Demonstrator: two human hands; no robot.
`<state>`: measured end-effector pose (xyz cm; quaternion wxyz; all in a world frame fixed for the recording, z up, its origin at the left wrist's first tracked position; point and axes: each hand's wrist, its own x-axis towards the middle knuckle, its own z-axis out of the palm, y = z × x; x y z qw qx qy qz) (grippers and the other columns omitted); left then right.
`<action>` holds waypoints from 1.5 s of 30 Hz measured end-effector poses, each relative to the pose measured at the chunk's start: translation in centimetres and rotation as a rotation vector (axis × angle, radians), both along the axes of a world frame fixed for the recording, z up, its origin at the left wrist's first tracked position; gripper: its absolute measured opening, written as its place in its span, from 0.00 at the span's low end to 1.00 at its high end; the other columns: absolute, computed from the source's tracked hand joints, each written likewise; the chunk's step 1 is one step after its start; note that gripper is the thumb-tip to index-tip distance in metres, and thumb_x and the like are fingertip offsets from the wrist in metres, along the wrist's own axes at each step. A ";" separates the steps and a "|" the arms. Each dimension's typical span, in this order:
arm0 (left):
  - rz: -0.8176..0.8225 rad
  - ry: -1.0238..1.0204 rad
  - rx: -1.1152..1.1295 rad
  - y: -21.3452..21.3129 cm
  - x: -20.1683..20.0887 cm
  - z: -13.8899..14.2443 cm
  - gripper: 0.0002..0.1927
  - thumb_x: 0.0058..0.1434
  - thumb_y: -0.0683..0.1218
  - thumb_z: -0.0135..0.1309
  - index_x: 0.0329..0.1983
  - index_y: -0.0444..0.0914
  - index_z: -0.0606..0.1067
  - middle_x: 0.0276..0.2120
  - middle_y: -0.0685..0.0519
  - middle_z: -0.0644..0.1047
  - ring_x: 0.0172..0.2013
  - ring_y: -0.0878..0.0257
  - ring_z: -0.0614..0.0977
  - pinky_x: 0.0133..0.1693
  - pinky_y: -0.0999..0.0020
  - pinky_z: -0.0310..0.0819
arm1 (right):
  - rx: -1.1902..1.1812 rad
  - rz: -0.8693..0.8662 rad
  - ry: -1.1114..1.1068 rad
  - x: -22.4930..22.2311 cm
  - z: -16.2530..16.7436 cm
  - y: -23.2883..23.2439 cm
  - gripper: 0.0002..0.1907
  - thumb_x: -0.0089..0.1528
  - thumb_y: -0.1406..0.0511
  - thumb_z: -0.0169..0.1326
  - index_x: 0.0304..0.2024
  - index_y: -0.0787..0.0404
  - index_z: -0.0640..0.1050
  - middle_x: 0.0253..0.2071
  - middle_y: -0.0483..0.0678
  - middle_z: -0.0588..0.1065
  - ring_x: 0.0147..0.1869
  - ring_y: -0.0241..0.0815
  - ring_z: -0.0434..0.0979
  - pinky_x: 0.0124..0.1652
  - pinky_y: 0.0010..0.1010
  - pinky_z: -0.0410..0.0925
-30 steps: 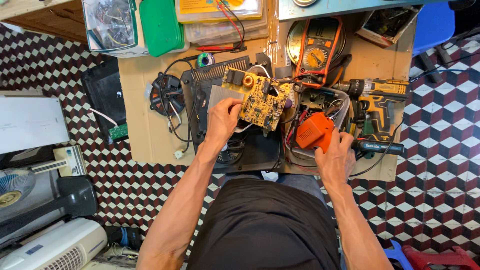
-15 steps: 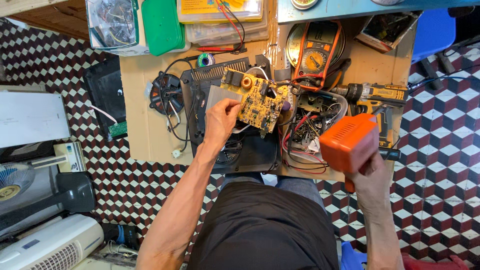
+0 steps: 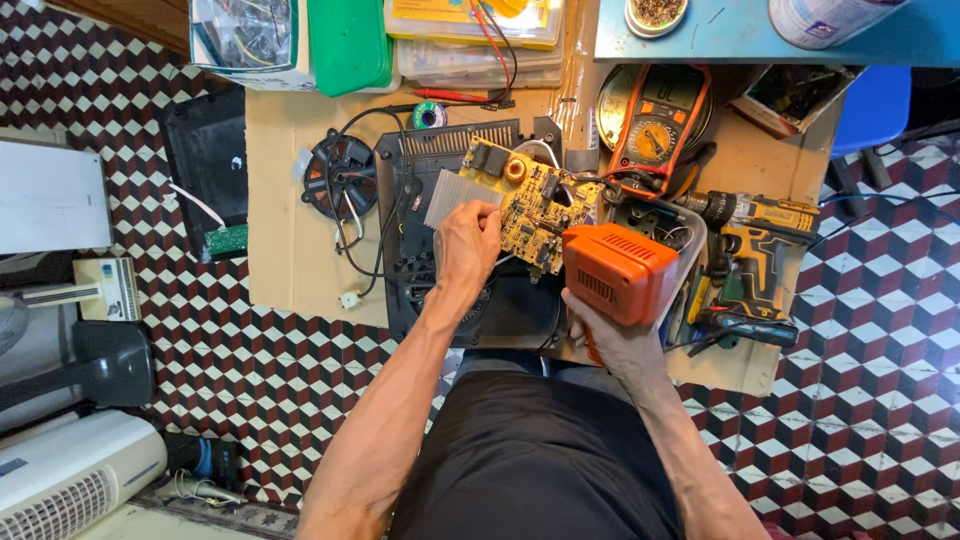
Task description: The person inspects a circuit board with a heatsink, retrieves a small blue box from a shelf, and uses a multimeter to test electrical components on the board. They also use a heat gun on the circuit board.
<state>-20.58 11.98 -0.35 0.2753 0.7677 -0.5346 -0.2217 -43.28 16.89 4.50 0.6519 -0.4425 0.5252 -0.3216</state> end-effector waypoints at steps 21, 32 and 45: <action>0.070 0.161 0.043 0.0 0.4 0.9 0.07 0.61 0.44 0.60 0.36 0.35 0.81 0.29 0.49 0.82 0.27 0.61 0.84 0.30 0.67 0.77 | 0.150 0.005 0.054 2.2 -0.4 -1.7 0.10 0.61 0.64 0.61 0.41 0.64 0.79 0.21 0.45 0.75 0.22 0.34 0.75 0.25 0.26 0.70; 0.067 0.164 0.028 0.2 0.4 1.0 0.07 0.61 0.44 0.60 0.36 0.34 0.81 0.30 0.49 0.82 0.27 0.61 0.84 0.31 0.67 0.77 | 0.208 -0.019 0.106 2.9 -0.7 -1.9 0.13 0.60 0.60 0.62 0.41 0.63 0.80 0.20 0.44 0.75 0.21 0.34 0.74 0.24 0.26 0.69; 0.065 0.165 0.015 -0.2 0.3 0.4 0.07 0.60 0.44 0.61 0.36 0.35 0.81 0.31 0.49 0.82 0.28 0.60 0.84 0.32 0.66 0.77 | 0.211 -0.024 0.116 3.0 -1.3 -2.2 0.12 0.60 0.61 0.62 0.40 0.63 0.80 0.21 0.45 0.75 0.21 0.34 0.75 0.24 0.27 0.70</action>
